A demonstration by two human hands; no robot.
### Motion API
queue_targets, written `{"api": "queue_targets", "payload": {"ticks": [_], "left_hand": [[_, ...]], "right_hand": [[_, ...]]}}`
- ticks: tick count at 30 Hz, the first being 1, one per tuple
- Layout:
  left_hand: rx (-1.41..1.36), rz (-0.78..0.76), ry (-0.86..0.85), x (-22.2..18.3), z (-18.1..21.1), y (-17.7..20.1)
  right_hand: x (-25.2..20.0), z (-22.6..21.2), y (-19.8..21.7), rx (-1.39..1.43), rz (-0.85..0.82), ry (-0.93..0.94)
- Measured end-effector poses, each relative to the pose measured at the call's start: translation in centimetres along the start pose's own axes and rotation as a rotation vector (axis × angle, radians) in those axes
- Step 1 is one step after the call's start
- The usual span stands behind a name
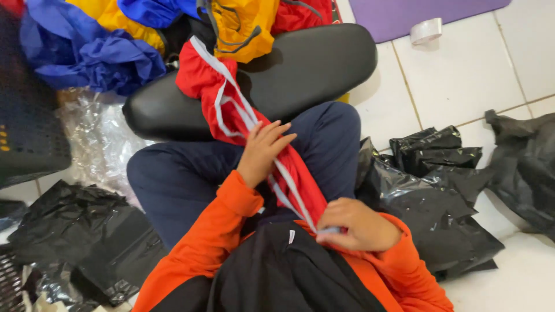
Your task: Cleaning a yellow fabric cover with a sponge, folding it, packing it into nested plastic bags, and trimming excess material from a red fabric item using scissors.
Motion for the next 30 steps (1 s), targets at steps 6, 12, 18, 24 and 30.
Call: {"api": "queue_targets", "payload": {"ticks": [6, 12, 18, 24, 30], "left_hand": [[-0.052, 0.102, 0.13, -2.5, -4.3, 5.5], [-0.44, 0.201, 0.252, -2.8, -4.1, 8.6], [-0.933, 0.189, 0.263, -1.8, -1.1, 11.0], [-1.25, 0.28, 0.242, -2.2, -0.3, 11.7], [-1.336, 0.461, 0.278, -2.1, 2.0, 12.9]], "right_hand": [[-8.4, 10.4, 5.5, -0.038, 0.508, -0.302], [-5.3, 20.5, 5.9, 0.471, 0.999, -0.708], [-7.1, 39.7, -0.5, 0.172, 0.869, -0.917], [-6.4, 43.3, -2.5, 0.088, 0.759, -0.908], [-7.7, 45.8, -4.5, -0.006, 0.652, -0.918]]}}
Point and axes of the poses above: each hand's wrist, its own x-axis towards the middle knuckle, its own y-axis out of the back of the hand, z = x × y, the point moved 3 cm from there along x, towards the middle knuckle, and after that the axes turned 3 degrees about -x, right-handed, at the moved point
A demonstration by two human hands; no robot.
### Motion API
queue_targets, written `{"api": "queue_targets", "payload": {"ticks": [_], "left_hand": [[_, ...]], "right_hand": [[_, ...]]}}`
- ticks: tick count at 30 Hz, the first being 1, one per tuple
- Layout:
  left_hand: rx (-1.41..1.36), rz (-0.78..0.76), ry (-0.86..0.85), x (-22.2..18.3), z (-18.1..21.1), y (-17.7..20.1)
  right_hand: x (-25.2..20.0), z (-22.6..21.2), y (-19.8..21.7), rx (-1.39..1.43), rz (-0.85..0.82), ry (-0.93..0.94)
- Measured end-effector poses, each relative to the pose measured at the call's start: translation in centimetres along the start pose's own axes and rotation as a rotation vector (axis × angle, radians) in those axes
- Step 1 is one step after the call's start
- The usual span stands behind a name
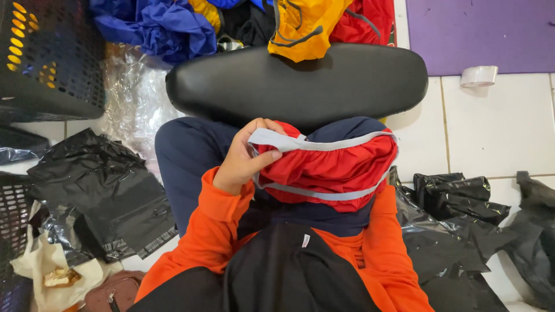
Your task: Cleaning a yellow fabric cover with a sponge, folding it, packing it into nested plastic bags, and trimming excess material from a red fabric item using scissors.
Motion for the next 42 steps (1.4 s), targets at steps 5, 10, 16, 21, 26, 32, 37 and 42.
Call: {"api": "queue_targets", "payload": {"ticks": [5, 10, 16, 21, 26, 32, 37, 42], "left_hand": [[-0.066, 0.206, 0.049, -0.6, 0.3, -0.2], [-0.182, 0.317, 0.095, -2.0, -0.3, -0.8], [-0.097, 0.334, 0.164, -3.3, 1.0, -1.7], [-0.048, 0.317, 0.151, -3.8, 4.8, -3.8], [-0.113, 0.244, 0.147, -4.6, 7.1, -6.8], [-0.273, 0.11, 0.226, -6.1, 8.0, -8.9], [-0.201, 0.124, 0.126, -6.7, 11.2, -11.2], [-0.141, 0.088, 0.121, -8.0, 11.7, -10.8]], "right_hand": [[-0.9, 2.2, -1.0, -0.094, -0.031, 0.03], [-1.5, 6.2, -0.5, -0.203, -0.059, 0.052], [2.3, 11.4, -0.5, -0.27, -0.052, 0.098], [-9.6, -11.3, 9.1, 1.041, -0.132, -0.09], [-12.8, -18.8, 15.5, 1.059, -0.103, 0.176], [-22.1, -31.7, 17.6, 0.953, -0.213, 0.467], [-26.3, -35.4, 15.8, 0.737, -0.214, 0.709], [-29.1, -39.6, 13.8, 0.76, -0.25, 0.861]]}}
Point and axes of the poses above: each hand's wrist, its own x-axis towards the middle knuckle, its own y-axis out of the back of the hand, z = x × y, the point moved 3 cm from there along x, towards the middle knuckle, and after that the axes turned 3 degrees about -x, right-handed, at the moved point
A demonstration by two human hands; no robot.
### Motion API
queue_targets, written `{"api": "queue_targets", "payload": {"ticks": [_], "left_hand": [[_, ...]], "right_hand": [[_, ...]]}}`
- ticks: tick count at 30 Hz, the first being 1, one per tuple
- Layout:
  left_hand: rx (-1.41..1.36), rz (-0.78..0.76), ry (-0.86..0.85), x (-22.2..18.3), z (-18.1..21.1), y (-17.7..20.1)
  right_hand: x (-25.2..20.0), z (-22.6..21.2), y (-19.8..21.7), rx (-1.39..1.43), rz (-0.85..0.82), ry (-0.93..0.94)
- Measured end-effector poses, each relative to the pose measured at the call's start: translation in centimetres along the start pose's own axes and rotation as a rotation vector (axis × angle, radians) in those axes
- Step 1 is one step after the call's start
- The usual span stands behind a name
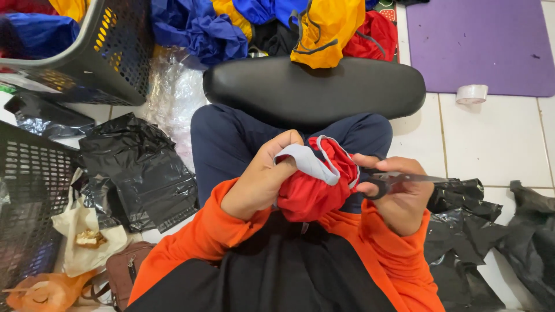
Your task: Cleaning a yellow fabric cover with a sponge, folding it, packing it into nested plastic bags, and trimming excess material from a red fabric item using scissors.
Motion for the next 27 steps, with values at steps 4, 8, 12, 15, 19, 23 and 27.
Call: {"api": "queue_targets", "payload": {"ticks": [4, 8, 12, 15, 19, 23, 27], "left_hand": [[0.005, 0.01, -0.01, -0.5, -0.4, 1.2], [0.092, -0.031, -0.022, -1.2, 0.1, 2.2], [0.217, -0.137, -0.032, -2.3, 1.8, 2.4], [0.333, -0.147, -0.024, -3.2, 3.1, 1.3], [0.338, -0.142, -0.03, -3.4, 4.1, 1.1], [0.314, -0.124, -0.04, -3.7, 4.3, 1.2], [0.318, -0.125, -0.062, -4.0, 4.8, 1.1]], "right_hand": [[1.7, -1.2, -4.4, -0.025, -0.126, 0.051], [1.8, -1.5, -6.0, 0.011, -0.227, 0.092], [1.9, -1.8, -5.3, 0.077, -0.254, 0.076], [2.4, -3.4, -5.6, 0.078, -0.279, 0.08], [2.4, -4.0, -5.2, 0.065, -0.302, 0.066], [2.4, -4.0, -4.7, 0.062, -0.324, 0.066], [2.3, -4.1, -4.8, 0.068, -0.332, 0.073]]}}
Point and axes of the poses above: each hand's wrist, its own x-axis towards the middle knuckle, its own y-axis out of the back of the hand, z = x × y, the point moved 3 cm from there along x, towards the middle knuckle, and after that the axes turned 3 degrees about -x, right-handed, at the moved point
